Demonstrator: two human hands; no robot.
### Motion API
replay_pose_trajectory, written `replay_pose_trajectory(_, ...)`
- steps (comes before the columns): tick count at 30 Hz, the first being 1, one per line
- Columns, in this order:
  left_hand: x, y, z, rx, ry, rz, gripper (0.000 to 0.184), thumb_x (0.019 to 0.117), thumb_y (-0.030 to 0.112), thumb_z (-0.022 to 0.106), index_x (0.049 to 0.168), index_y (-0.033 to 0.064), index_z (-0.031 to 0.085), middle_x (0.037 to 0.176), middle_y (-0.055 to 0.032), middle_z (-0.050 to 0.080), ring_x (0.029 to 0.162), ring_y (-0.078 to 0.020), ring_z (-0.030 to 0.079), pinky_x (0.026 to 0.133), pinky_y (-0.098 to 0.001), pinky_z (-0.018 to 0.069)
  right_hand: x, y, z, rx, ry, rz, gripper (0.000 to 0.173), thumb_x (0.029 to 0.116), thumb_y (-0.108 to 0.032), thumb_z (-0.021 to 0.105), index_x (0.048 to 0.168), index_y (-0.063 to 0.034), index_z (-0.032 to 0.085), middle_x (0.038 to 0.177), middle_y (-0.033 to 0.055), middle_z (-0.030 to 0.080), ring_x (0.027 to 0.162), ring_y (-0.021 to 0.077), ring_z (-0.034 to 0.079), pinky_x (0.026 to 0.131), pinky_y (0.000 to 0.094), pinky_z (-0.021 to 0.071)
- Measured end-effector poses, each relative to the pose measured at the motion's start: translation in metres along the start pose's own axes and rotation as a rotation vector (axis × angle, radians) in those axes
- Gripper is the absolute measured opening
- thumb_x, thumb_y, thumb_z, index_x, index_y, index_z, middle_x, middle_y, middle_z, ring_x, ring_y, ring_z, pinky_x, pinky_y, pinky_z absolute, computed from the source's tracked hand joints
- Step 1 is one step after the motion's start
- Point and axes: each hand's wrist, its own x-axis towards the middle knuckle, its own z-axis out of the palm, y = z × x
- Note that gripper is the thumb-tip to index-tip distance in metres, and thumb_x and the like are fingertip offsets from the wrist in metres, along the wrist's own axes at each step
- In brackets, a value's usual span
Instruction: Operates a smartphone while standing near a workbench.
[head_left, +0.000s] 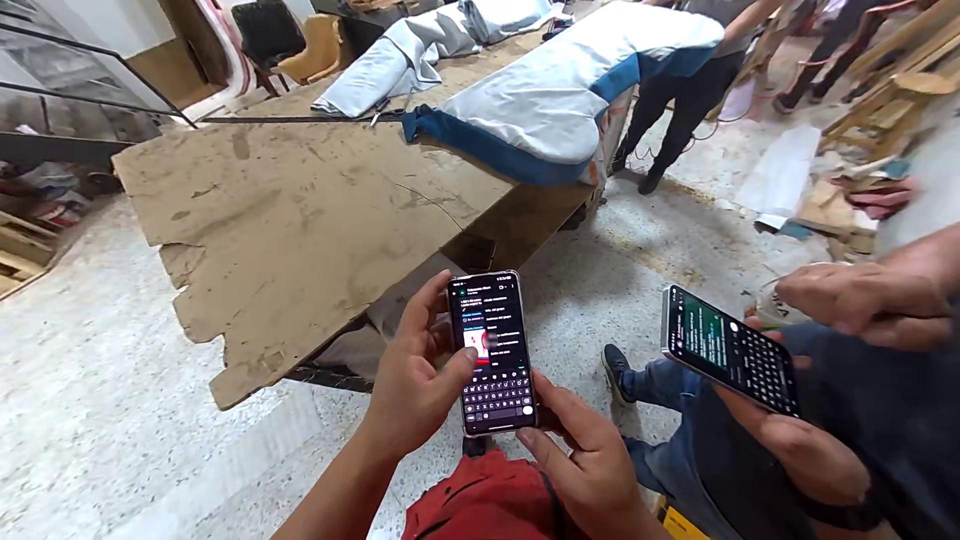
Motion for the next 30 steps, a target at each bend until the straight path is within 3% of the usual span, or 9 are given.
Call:
replay_pose_trajectory(3, -0.004, -0.004, -0.001, 0.048, -0.032, -0.005, 0.092, 0.0861, 0.014, 0.072, 0.163, 0.0307, 0.025, 0.145, -0.0100, 0.055, 0.108, -0.0297, 0.070, 0.085, -0.0457, 0.0651, 0.000, 0.000, 0.001, -0.014, 0.004, -0.006, 0.052, 0.0965, -0.005, 0.068, 0.145, 0.0060, 0.053, 0.129, 0.0170, 0.067, 0.107, 0.0241, 0.072, 0.093, 0.0408, 0.0644)
replay_pose_trajectory(15, -0.003, -0.008, -0.002, 0.013, -0.030, -0.017, 0.084, 0.0892, 0.013, 0.068, 0.163, 0.0269, 0.029, 0.144, -0.0099, 0.057, 0.107, -0.0289, 0.071, 0.085, -0.0442, 0.0650, -0.003, 0.002, 0.002, -0.060, 0.008, -0.016, 0.052, 0.0964, -0.006, 0.068, 0.145, 0.0061, 0.053, 0.129, 0.0160, 0.067, 0.107, 0.0225, 0.072, 0.092, 0.0389, 0.0646)
replay_pose_trajectory(22, 0.001, -0.022, -0.016, -0.002, -0.062, 0.057, 0.080, 0.0915, 0.044, 0.072, 0.160, 0.0197, 0.037, 0.142, -0.0104, 0.059, 0.118, -0.0255, 0.066, 0.093, -0.0393, 0.0612, 0.001, 0.000, 0.004, -0.049, 0.011, -0.029, 0.052, 0.0949, -0.002, 0.066, 0.144, 0.0077, 0.053, 0.130, 0.0194, 0.066, 0.107, 0.0228, 0.072, 0.092, 0.0403, 0.0642)
replay_pose_trajectory(24, 0.005, -0.028, -0.018, -0.014, 0.004, 0.077, 0.069, 0.0946, 0.042, 0.066, 0.154, 0.0139, 0.045, 0.132, -0.0092, 0.065, 0.111, -0.0220, 0.068, 0.089, -0.0367, 0.0612, -0.001, -0.001, -0.001, -0.034, 0.003, -0.019, 0.052, 0.0946, -0.001, 0.067, 0.144, 0.0087, 0.053, 0.130, 0.0204, 0.066, 0.106, 0.0232, 0.073, 0.092, 0.0403, 0.0638)
replay_pose_trajectory(27, 0.005, -0.017, -0.014, 0.026, 0.188, 0.087, 0.041, 0.0994, 0.031, 0.060, 0.134, 0.0085, 0.060, 0.108, -0.0063, 0.074, 0.090, -0.0180, 0.074, 0.078, -0.0360, 0.0642, -0.004, -0.003, -0.003, -0.051, -0.030, -0.002, 0.051, 0.0953, -0.005, 0.068, 0.144, 0.0050, 0.055, 0.129, 0.0164, 0.068, 0.107, 0.0220, 0.072, 0.093, 0.0406, 0.0642)
replay_pose_trajectory(30, 0.006, -0.005, -0.013, 0.057, 0.250, 0.084, 0.030, 0.1003, 0.019, 0.057, 0.127, 0.0081, 0.064, 0.102, -0.0078, 0.075, 0.081, -0.0195, 0.074, 0.073, -0.0374, 0.0646, -0.003, 0.002, -0.001, -0.052, -0.049, -0.007, 0.052, 0.0952, -0.008, 0.069, 0.145, 0.0008, 0.056, 0.129, 0.0129, 0.068, 0.107, 0.0213, 0.073, 0.091, 0.0406, 0.0651)
